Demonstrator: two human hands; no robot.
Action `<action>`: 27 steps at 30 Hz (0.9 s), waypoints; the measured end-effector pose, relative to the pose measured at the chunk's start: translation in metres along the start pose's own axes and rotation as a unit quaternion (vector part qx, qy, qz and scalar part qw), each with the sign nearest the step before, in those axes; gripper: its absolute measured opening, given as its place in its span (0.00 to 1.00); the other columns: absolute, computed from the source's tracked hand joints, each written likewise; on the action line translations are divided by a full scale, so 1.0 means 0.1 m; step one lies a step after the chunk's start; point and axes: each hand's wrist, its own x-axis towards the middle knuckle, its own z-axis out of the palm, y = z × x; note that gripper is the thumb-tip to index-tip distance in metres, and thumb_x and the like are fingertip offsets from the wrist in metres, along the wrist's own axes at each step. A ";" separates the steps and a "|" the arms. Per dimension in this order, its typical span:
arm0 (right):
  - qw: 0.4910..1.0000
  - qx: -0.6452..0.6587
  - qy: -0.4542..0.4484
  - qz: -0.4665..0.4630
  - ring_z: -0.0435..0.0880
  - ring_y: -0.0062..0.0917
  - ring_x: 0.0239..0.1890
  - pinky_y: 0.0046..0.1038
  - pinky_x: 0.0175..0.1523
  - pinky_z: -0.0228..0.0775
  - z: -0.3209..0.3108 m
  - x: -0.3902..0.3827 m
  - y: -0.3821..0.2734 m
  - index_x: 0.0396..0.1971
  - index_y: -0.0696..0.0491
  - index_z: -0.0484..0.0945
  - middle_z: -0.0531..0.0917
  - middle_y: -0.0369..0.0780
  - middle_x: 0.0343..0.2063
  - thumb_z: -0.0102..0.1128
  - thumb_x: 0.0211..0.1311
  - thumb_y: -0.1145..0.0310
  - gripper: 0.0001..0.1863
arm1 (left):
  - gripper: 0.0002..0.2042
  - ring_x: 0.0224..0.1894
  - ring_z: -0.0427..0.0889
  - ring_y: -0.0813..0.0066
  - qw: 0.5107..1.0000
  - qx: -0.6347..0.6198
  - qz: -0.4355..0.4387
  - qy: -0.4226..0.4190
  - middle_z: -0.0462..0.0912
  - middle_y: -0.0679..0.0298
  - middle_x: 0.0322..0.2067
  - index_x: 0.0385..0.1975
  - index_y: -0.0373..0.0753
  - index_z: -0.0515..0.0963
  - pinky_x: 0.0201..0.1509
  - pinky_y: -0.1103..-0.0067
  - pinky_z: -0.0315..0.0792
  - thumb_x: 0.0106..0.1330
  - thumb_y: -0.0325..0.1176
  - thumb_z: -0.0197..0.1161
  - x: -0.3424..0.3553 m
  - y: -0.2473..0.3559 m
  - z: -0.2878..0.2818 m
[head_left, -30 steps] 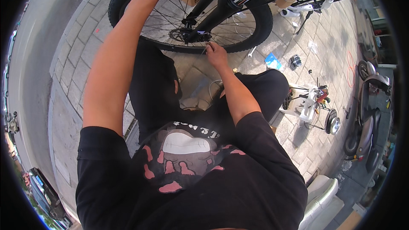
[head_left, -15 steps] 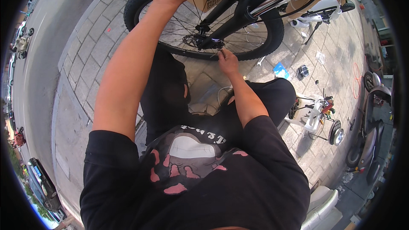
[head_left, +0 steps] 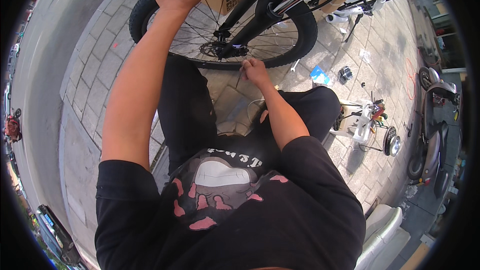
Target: The person uses a wrench to loosen and remove the front wheel axle nut, then detaches the front wheel from the bicycle. They place the wheel on their lap and continue to manipulate the axle and tire area.
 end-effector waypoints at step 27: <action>0.924 0.268 -0.046 0.271 0.58 0.15 0.11 0.23 0.17 0.44 -0.34 -0.10 -0.80 0.22 0.49 0.73 0.75 0.32 0.16 0.53 0.62 0.69 0.09 | 0.22 0.26 0.83 0.43 0.999 -0.022 0.020 0.018 0.83 0.49 0.21 0.18 0.39 0.81 0.34 0.53 0.76 0.71 0.44 0.52 -0.04 -0.06 0.02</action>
